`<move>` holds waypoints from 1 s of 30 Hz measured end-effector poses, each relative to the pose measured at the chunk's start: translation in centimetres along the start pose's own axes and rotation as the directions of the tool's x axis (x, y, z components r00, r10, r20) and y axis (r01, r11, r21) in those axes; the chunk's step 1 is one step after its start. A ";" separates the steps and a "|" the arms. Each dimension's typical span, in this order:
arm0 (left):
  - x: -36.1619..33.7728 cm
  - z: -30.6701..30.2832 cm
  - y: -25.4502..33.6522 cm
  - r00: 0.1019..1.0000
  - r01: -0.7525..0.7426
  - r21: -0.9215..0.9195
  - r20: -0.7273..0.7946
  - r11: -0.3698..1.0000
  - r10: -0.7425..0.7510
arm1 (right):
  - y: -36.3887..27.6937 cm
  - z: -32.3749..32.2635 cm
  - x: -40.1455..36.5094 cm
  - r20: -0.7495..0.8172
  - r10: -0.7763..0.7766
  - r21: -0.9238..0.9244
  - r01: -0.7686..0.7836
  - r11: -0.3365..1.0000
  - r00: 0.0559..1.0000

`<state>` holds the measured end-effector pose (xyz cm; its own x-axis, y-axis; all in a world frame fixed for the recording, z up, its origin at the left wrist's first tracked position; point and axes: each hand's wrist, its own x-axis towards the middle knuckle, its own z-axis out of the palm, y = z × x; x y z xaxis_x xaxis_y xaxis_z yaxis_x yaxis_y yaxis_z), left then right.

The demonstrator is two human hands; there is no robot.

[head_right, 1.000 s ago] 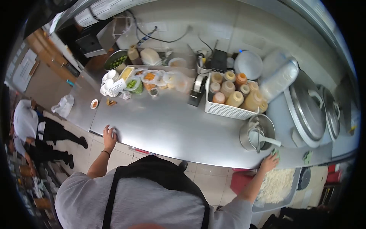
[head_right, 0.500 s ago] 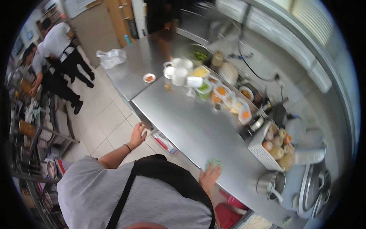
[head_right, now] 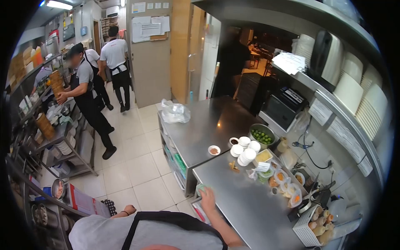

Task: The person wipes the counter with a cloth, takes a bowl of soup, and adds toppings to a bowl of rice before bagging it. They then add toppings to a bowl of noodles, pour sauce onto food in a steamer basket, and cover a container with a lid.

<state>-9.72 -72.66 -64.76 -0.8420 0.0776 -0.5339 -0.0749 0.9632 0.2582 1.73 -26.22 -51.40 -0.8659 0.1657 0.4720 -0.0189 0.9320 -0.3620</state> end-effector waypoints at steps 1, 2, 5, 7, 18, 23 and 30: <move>-0.2 0.2 -1.5 1.000 0.011 0.004 0.002 1.000 -0.011 | -1.2 -0.2 1.0 0.006 0.001 0.010 -0.001 1.000 1.000; -0.1 0.5 -2.6 0.998 0.042 -0.070 -0.034 0.997 -0.045 | -2.0 -0.8 2.1 0.090 0.111 0.250 -0.130 0.959 0.990; -0.2 1.4 -3.7 0.993 0.081 -0.188 -0.070 0.979 -0.096 | -1.9 -2.6 5.2 -0.011 0.261 0.368 -0.238 0.899 0.965; -1.5 2.9 -3.8 0.993 0.098 -0.230 -0.047 0.968 -0.111 | -0.2 -5.8 7.4 -0.091 0.368 0.309 -0.325 0.894 0.925; -1.3 8.5 -9.5 0.987 0.130 -0.266 0.123 0.955 -0.101 | 6.8 -5.6 15.6 0.145 0.513 -0.234 -0.475 0.849 0.846; 0.6 3.8 -9.3 0.995 0.093 -0.279 -0.005 0.956 -0.099 | 7.6 -0.2 22.3 0.119 0.449 -0.342 -0.388 0.856 0.886; 4.4 -4.4 -2.4 0.986 -0.001 -0.239 -0.164 0.971 -0.040 | 9.8 2.7 27.8 0.338 0.244 -0.492 -0.051 0.869 0.909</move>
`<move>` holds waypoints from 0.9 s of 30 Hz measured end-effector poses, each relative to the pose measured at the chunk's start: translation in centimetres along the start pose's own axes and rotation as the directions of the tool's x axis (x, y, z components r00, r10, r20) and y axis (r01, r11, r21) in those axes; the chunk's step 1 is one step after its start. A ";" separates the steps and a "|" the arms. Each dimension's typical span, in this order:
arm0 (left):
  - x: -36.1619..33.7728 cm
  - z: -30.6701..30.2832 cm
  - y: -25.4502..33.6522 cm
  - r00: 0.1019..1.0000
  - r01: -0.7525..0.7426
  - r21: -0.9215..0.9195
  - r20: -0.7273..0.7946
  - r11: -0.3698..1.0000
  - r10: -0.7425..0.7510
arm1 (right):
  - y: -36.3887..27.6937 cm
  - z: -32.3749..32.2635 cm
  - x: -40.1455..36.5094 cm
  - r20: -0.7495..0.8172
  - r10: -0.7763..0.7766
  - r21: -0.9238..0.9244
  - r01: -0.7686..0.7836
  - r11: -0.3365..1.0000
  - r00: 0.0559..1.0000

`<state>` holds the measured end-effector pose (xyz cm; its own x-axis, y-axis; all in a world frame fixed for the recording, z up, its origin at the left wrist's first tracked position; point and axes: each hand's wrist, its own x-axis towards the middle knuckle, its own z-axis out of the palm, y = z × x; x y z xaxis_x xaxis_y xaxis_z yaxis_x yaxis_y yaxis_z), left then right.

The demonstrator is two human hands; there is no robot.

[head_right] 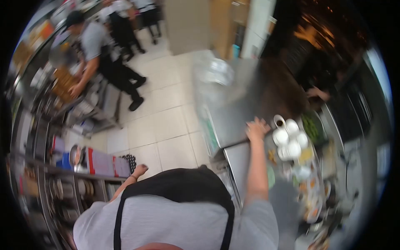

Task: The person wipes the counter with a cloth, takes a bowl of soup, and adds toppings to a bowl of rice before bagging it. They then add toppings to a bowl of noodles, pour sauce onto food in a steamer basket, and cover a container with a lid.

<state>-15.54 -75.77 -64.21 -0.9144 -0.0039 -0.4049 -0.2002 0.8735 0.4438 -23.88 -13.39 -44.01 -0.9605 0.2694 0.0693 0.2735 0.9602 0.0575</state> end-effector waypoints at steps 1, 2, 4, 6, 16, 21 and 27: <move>0.5 -0.1 1.3 1.000 -0.022 -0.023 -0.006 0.999 0.022 | 0.7 0.8 0.4 -0.057 -0.023 0.040 0.025 0.999 0.998; 0.8 0.1 2.0 0.999 -0.048 -0.043 -0.010 0.998 0.048 | 1.2 0.9 0.7 -0.015 -0.005 0.041 0.006 0.999 1.000; 0.3 -0.2 4.5 0.999 -0.030 -0.093 0.020 0.995 0.031 | 2.5 1.6 1.6 0.058 0.040 0.048 -0.043 0.998 0.997; -0.4 0.3 5.4 0.999 0.014 -0.090 0.030 0.996 -0.012 | 3.8 1.6 2.0 0.093 0.074 0.033 -0.077 0.996 0.993; -5.4 4.0 -3.0 0.942 0.273 0.112 0.169 0.955 -0.289 | -0.9 1.6 2.4 -0.062 -0.031 0.282 0.047 0.958 0.998; -6.8 3.8 -2.3 0.920 0.361 0.067 0.136 0.930 -0.366 | -5.1 2.6 -0.9 -0.154 -0.168 0.532 0.225 0.817 0.974; -3.3 3.9 -0.7 0.983 0.134 -0.080 0.137 0.988 -0.122 | -5.7 -0.1 -6.6 -0.250 -0.187 0.509 0.294 0.809 0.950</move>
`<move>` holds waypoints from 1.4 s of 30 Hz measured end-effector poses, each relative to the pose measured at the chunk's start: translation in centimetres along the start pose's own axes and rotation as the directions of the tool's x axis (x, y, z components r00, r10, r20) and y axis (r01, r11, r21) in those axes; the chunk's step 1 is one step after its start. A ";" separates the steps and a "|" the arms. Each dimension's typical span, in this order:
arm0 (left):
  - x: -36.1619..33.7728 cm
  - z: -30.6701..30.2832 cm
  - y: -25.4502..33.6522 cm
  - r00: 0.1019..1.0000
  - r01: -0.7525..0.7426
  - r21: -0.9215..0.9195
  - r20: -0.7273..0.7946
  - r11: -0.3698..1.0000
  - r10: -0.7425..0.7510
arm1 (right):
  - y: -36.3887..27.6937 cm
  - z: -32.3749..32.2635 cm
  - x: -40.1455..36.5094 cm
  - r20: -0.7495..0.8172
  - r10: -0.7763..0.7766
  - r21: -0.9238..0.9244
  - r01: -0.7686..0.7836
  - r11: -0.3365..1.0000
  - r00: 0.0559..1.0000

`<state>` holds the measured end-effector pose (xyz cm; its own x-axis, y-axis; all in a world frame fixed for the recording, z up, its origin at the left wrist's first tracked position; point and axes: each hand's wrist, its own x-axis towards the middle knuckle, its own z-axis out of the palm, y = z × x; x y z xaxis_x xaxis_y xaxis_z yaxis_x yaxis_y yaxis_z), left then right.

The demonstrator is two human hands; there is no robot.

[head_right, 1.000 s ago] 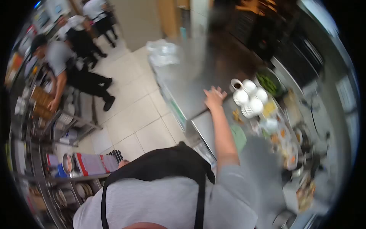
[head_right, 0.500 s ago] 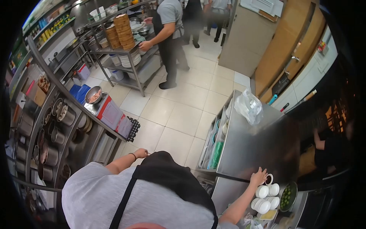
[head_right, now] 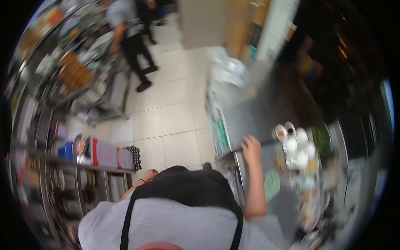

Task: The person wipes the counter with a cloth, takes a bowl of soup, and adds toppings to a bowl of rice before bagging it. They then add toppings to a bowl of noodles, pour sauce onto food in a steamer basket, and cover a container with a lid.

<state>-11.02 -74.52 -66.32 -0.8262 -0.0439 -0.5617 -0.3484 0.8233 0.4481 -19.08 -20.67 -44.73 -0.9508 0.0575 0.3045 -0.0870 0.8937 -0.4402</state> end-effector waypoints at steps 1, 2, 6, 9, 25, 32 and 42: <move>0.2 0.1 0.5 0.996 -0.063 0.069 0.072 0.996 0.058 | -0.1 -0.7 -1.2 -0.017 0.024 0.012 -0.024 1.000 1.000; 0.4 -0.1 1.1 0.997 -0.060 0.011 0.058 0.998 0.059 | -0.9 -1.9 -2.2 -0.023 0.062 0.017 -0.062 0.998 0.998; 1.4 0.4 2.2 0.979 -0.163 0.006 0.121 0.987 0.162 | -0.7 -4.4 -7.7 -0.032 0.214 0.035 -0.213 0.976 0.976; 2.4 1.9 0.7 0.962 -0.194 0.053 0.204 0.980 0.180 | -0.2 -6.2 -13.0 -0.132 0.366 -0.051 -0.375 0.926 0.921; 4.6 6.9 11.7 0.797 -0.502 0.085 0.430 0.861 0.423 | -1.5 -16.6 -24.6 -0.488 0.662 -0.044 -0.774 0.632 0.569; 2.5 11.0 19.1 0.635 -0.699 0.063 0.514 0.713 0.577 | 3.6 -5.7 -31.1 -0.400 0.617 -0.327 -0.734 0.595 0.678; -18.1 17.6 38.8 0.104 -0.761 -0.216 0.890 0.611 0.444 | -4.9 -15.1 -45.6 -0.092 0.788 0.310 -0.734 0.604 0.609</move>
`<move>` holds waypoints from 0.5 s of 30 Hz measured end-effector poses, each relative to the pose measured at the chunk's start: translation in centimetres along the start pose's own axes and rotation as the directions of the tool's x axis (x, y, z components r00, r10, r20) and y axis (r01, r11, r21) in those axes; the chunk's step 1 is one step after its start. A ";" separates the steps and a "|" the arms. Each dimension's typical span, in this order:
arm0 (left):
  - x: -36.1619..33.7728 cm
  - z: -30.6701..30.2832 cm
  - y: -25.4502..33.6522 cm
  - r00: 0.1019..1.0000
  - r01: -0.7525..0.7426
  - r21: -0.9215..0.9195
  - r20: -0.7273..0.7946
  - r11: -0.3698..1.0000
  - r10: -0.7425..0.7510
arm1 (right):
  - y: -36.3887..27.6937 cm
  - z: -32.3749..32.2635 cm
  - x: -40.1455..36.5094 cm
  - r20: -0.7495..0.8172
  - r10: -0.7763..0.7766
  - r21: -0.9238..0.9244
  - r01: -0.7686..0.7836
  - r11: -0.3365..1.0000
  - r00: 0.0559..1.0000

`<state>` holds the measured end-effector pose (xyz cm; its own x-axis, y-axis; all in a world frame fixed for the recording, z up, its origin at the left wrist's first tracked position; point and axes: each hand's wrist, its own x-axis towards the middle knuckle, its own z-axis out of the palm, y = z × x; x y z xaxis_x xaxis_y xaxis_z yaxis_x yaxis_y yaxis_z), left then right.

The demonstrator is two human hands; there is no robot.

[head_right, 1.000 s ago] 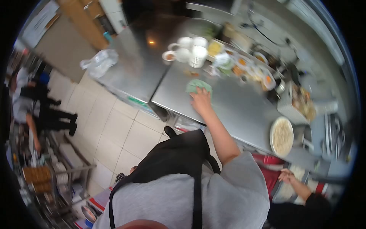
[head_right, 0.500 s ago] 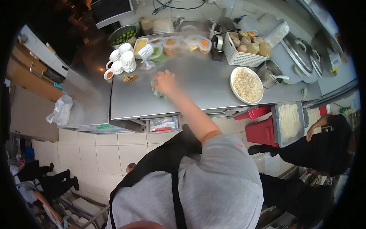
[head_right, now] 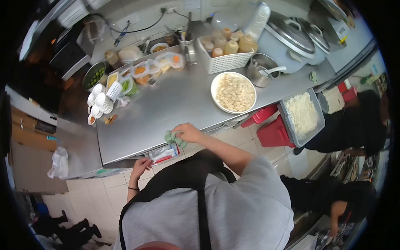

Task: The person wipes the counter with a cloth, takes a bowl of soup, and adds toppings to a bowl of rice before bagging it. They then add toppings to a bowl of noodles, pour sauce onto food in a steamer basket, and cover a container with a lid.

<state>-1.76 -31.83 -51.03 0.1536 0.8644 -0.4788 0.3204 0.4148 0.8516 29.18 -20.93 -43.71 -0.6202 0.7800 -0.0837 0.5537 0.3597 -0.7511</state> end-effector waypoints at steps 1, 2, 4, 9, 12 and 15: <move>1.5 0.8 2.4 0.992 -0.058 0.042 0.118 0.997 0.053 | 0.0 -3.0 -1.6 -0.031 0.057 0.174 -0.050 0.983 0.998; 3.3 1.9 4.7 0.983 -0.092 0.058 0.166 0.994 0.081 | 0.4 -6.0 -3.2 -0.053 0.115 0.345 -0.090 0.934 0.992; 6.4 4.9 9.2 0.958 -0.165 0.045 0.243 0.985 0.149 | 2.4 -11.2 -6.9 -0.156 0.172 0.377 -0.102 0.921 0.973; 15.3 13.7 16.9 0.913 -0.205 -0.081 0.343 0.975 0.221 | 4.2 -24.4 -18.4 -0.333 0.519 0.505 -0.315 0.803 0.787; 19.8 18.6 21.3 0.898 -0.032 -0.224 0.421 0.974 0.126 | 12.3 -26.2 -22.3 -0.518 0.589 0.444 -0.394 0.805 0.621; 22.3 22.6 24.7 0.894 0.171 -0.364 0.448 0.916 0.011 | 18.9 -24.0 -21.9 -0.484 0.718 0.582 -0.430 0.691 0.500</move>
<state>30.70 -8.74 -45.46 0.5601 0.6497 -0.5140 -0.0207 0.6312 0.7753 66.58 -18.93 -40.31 0.3567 0.8960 -0.2645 0.3258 -0.3846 -0.8637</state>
